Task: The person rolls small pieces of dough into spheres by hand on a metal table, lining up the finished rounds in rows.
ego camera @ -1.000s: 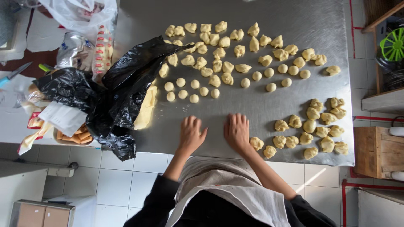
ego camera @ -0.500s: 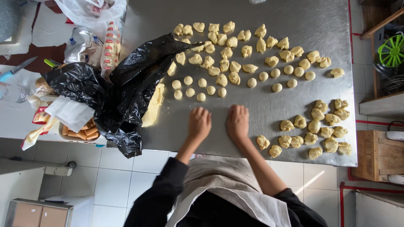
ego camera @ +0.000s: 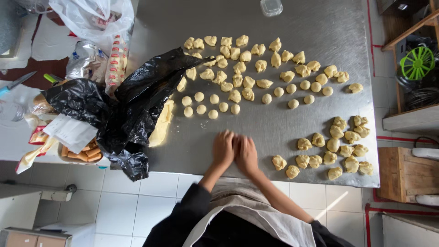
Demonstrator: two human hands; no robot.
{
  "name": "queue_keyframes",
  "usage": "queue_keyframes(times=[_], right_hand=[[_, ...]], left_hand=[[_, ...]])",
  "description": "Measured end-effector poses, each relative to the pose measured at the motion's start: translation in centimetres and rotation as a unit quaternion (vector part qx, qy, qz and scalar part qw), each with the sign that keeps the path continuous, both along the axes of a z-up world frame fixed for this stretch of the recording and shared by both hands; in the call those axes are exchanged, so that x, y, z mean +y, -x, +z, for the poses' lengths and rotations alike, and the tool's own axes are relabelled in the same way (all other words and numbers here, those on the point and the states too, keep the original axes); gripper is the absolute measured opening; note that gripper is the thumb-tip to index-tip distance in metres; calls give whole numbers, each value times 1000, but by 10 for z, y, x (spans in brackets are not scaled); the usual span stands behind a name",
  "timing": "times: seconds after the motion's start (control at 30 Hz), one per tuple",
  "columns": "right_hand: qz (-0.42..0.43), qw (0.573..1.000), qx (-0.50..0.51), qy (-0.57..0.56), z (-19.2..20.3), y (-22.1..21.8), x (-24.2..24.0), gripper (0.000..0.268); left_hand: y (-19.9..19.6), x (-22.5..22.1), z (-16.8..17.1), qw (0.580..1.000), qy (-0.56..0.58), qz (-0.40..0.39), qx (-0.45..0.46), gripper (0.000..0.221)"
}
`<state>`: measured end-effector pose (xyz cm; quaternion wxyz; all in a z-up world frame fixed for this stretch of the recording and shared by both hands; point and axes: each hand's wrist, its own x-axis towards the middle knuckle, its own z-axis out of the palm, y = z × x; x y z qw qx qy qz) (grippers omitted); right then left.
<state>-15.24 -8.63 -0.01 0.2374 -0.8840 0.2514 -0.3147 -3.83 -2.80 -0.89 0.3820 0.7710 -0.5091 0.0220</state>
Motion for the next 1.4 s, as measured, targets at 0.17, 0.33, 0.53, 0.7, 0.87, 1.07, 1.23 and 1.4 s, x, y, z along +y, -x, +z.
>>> queue_keyframes(times=[0.17,0.33,0.53,0.7,0.87,1.07,1.23,1.4], right_hand=[[30,997,75,-2,15,64,-13,15],[-52,998,25,38,9,-3,-33,22],[81,989,98,69,-5,68,-15,22],[-89,992,79,30,-9,17,-43,25],[64,996,4,-68,-6,33,10,24],[-32,999,9,25,9,40,-41,27],[-41,995,-44,-80,-5,11,6,24],[25,999,48,2,1,59,-17,24]], left_hand=[[-28,56,3,988,-135,-26,74,37],[-24,1,18,999,38,20,-22,29],[-13,36,21,998,-31,-49,39,29],[-37,8,15,1000,3,-10,-24,29],[3,14,17,995,27,-56,78,27],[-38,20,7,995,-97,-22,8,34],[1,0,-1,999,9,-23,24,27],[-24,42,-10,987,-135,-52,72,34]])
